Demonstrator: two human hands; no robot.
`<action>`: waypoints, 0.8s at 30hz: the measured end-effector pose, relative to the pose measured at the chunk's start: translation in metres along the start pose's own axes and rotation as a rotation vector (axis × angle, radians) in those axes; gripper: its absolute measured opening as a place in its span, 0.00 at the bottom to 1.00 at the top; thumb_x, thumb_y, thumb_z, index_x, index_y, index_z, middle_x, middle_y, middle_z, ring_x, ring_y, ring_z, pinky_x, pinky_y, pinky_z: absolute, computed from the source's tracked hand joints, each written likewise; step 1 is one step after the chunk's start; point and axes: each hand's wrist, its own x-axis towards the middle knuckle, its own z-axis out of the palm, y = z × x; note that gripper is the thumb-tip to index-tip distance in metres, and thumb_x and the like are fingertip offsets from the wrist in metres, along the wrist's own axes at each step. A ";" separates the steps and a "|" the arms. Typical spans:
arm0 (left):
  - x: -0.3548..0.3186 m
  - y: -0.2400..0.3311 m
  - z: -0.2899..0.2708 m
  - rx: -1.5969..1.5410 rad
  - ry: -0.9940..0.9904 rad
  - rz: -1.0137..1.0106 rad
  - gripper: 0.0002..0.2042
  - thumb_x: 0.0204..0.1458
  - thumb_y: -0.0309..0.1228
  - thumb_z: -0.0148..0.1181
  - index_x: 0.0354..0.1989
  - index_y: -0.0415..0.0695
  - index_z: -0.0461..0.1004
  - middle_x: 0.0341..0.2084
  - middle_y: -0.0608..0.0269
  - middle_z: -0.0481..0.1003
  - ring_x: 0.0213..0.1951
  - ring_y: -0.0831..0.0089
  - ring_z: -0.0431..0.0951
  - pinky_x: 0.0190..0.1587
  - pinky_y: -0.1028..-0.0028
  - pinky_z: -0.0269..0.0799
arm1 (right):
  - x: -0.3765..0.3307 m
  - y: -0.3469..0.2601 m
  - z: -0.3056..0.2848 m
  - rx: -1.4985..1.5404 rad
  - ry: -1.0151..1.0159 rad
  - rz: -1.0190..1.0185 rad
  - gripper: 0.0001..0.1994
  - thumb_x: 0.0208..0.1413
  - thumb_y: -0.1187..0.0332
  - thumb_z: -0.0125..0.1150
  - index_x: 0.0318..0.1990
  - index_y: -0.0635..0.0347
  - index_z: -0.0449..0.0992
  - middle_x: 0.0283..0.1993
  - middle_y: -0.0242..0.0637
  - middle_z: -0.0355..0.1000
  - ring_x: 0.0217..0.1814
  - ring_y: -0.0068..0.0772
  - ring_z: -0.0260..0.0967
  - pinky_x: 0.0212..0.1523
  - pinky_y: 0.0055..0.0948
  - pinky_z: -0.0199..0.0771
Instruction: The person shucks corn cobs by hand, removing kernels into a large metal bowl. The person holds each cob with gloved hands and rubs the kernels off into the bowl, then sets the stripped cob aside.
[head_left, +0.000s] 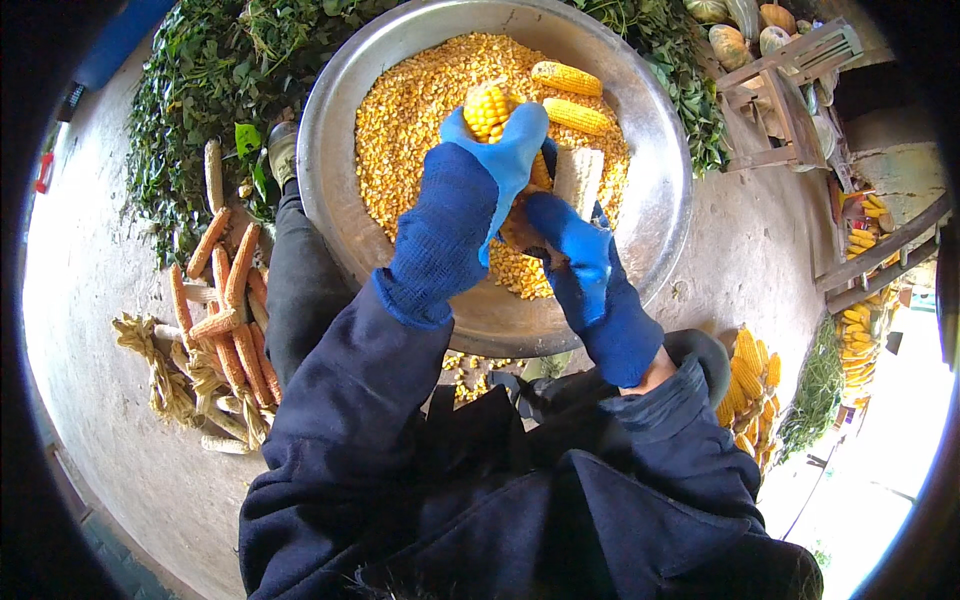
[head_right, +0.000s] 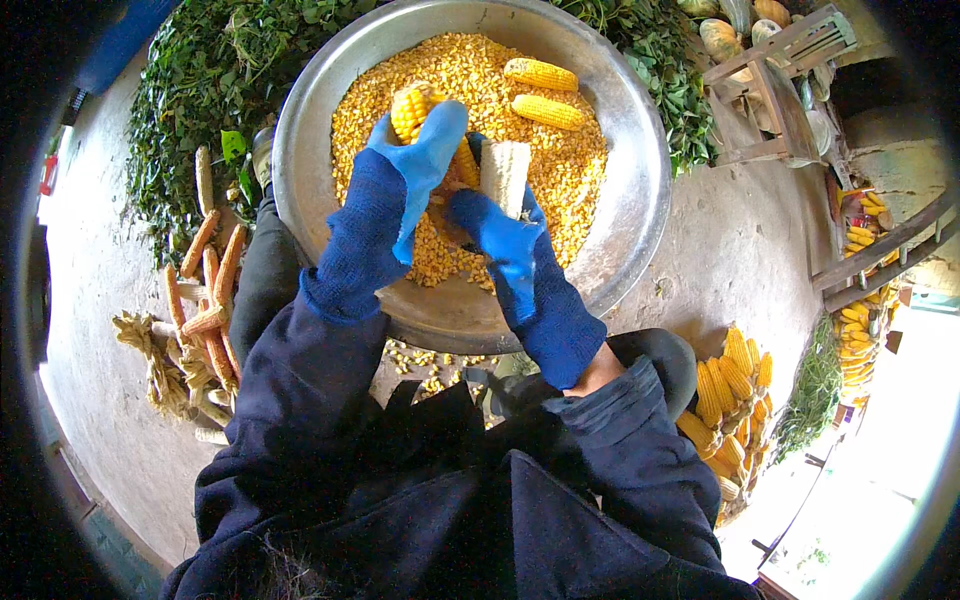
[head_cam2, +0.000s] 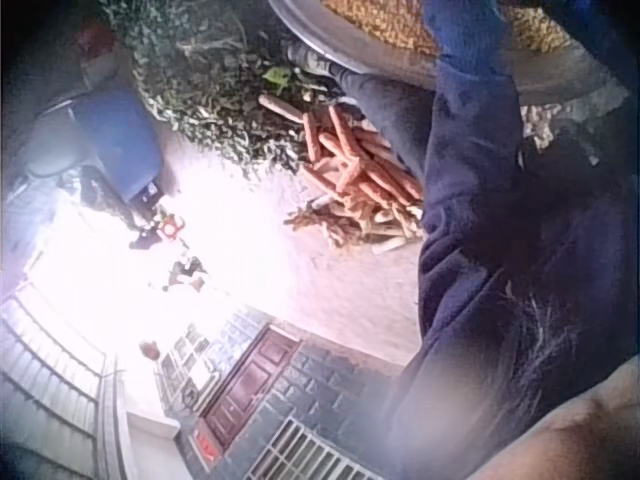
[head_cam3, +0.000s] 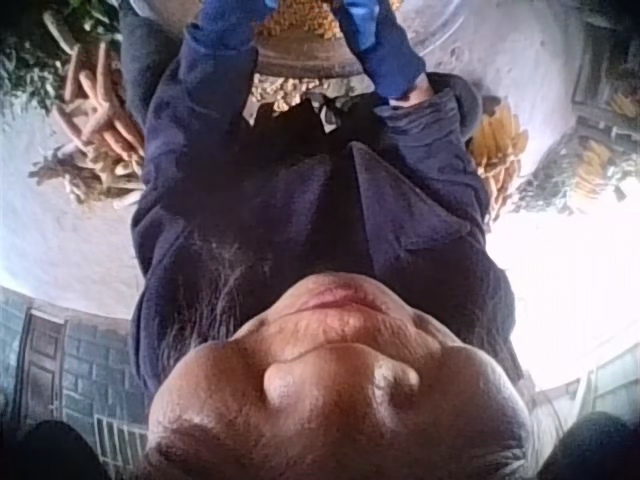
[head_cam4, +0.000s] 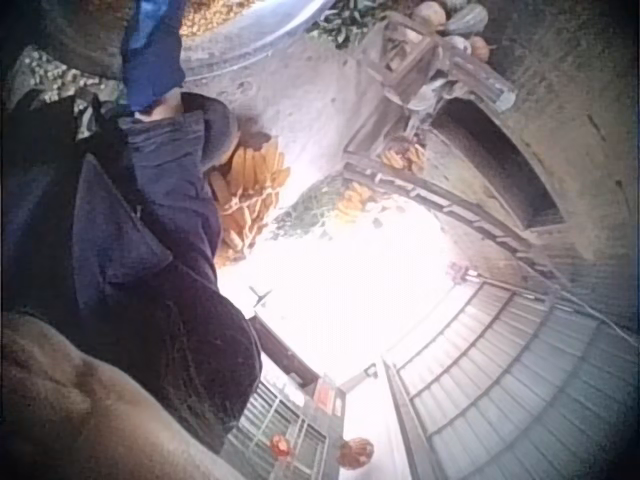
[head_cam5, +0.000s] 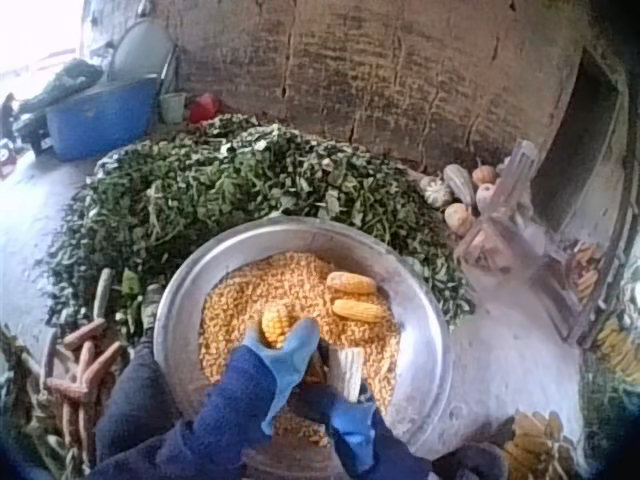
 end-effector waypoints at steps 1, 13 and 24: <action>0.001 -0.004 0.000 0.052 -0.035 0.012 0.17 0.60 0.32 0.61 0.54 0.39 0.72 0.42 0.63 0.79 0.41 0.74 0.79 0.45 0.74 0.77 | 0.000 0.015 -0.006 0.046 -0.030 -0.046 0.20 0.60 0.78 0.54 0.60 0.63 0.70 0.59 0.45 0.72 0.59 0.39 0.72 0.59 0.35 0.73; 0.012 -0.029 -0.002 -0.512 -0.027 0.138 0.14 0.59 0.40 0.63 0.43 0.42 0.77 0.33 0.70 0.77 0.33 0.80 0.75 0.35 0.77 0.71 | 0.006 0.037 -0.017 -0.598 -0.067 -0.467 0.20 0.59 0.80 0.54 0.59 0.62 0.72 0.55 0.45 0.74 0.56 0.39 0.73 0.58 0.34 0.74; 0.001 -0.013 0.002 -0.088 -0.148 0.082 0.18 0.62 0.34 0.59 0.58 0.41 0.70 0.46 0.58 0.78 0.46 0.69 0.81 0.50 0.71 0.77 | 0.003 0.089 -0.035 0.100 -0.065 -0.143 0.18 0.61 0.82 0.54 0.59 0.63 0.71 0.55 0.43 0.73 0.57 0.37 0.73 0.58 0.37 0.74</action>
